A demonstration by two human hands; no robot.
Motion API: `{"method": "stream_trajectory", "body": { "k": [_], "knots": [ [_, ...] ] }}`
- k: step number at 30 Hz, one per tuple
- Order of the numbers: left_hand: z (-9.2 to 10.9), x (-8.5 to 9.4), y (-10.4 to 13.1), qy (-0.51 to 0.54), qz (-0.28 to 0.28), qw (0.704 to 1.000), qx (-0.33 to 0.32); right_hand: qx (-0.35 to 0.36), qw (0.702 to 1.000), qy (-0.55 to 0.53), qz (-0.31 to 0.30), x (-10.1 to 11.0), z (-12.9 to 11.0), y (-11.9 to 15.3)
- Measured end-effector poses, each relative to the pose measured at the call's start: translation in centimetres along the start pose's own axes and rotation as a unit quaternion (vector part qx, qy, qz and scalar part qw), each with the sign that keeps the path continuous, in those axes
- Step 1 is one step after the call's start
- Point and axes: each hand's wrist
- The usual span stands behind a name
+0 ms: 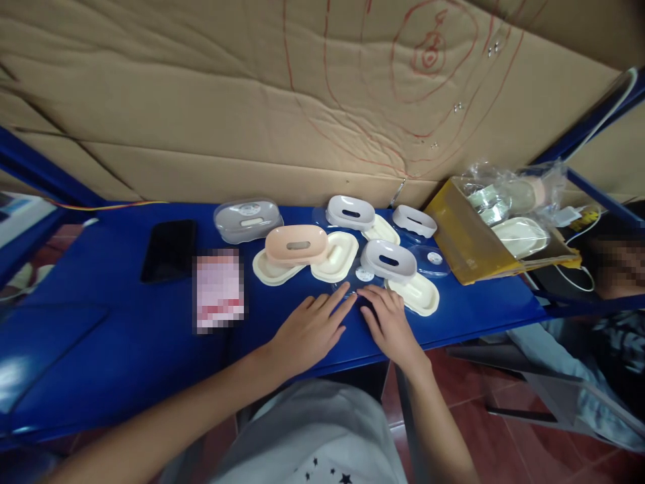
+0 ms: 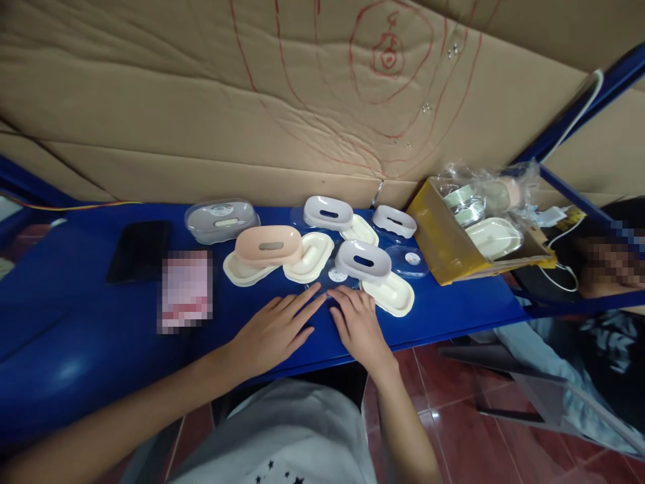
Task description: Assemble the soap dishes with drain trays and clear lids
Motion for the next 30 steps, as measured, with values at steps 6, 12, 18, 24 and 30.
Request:
{"method": "stream_trajectory", "body": {
  "k": [6,12,18,24,30],
  "knots": [
    [1.1,0.6,1.3,0.006,-0.018,1.000,0.008,0.044,0.995,-0.087,0.001,1.0,0.1,0.0],
    [1.7,1.1,5.3,0.013,0.011,0.999,0.032,0.019,0.998,-0.057,-0.003,0.7,0.0,0.0],
    [1.6,2.1,9.1,0.037,0.069,0.996,0.041,0.053,0.998,-0.026,0.003,0.2,-0.1,-0.1],
    [1.4,1.6,10.4,0.089,0.096,0.987,0.091,0.129,0.990,0.004,-0.053,-0.8,-1.1,-3.1],
    [1.1,0.4,10.5,0.064,0.042,0.989,0.125,0.120,0.989,-0.020,-0.084,-1.3,-1.9,-3.3]
  ]
}}
Point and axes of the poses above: each hand's wrist, its own y-axis away from the middle knuckle, its own x-axis out of the back of the hand, z = x × y, and after that the axes turned 3 degrees about -y, right-handed
